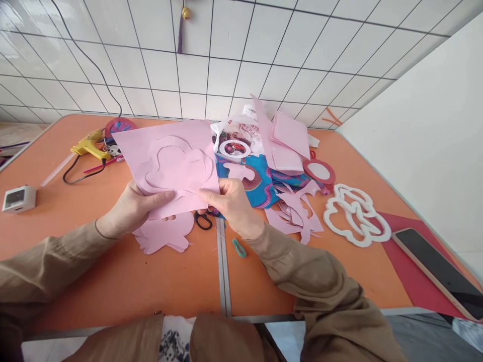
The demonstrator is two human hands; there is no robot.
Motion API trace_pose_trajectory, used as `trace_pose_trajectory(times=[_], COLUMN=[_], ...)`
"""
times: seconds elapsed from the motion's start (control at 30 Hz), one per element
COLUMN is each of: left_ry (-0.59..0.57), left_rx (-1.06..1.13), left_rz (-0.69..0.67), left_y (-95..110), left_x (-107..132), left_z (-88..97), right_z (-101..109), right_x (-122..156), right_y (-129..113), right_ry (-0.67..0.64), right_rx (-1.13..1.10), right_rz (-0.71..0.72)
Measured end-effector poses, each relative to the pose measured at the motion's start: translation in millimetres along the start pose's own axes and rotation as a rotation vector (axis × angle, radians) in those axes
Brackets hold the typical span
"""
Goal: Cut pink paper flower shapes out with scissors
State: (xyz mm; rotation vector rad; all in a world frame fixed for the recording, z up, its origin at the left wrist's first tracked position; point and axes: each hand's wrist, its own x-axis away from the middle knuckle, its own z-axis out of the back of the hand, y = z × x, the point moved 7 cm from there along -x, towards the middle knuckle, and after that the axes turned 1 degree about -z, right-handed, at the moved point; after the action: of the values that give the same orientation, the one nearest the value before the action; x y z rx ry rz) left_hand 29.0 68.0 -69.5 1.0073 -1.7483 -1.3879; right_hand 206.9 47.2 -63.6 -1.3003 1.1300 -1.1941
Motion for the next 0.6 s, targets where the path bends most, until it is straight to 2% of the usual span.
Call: trace_pose_trajectory(times=[0.4, 0.6], left_ry=[-0.065, 0.027], left_rx=[0.211, 0.101], left_rz=[0.097, 0.048], left_y=[-0.7, -2.7], left_x=[-2.7, -5.4], left_z=[-4.9, 2.2], right_z=[0.9, 0.5], right_x=[3.7, 5.1], right_y=[-6.0, -8.1], right_ry=[0.050, 0.049], right_rx=[0.107, 0.132], right_rz=[0.024, 0.038])
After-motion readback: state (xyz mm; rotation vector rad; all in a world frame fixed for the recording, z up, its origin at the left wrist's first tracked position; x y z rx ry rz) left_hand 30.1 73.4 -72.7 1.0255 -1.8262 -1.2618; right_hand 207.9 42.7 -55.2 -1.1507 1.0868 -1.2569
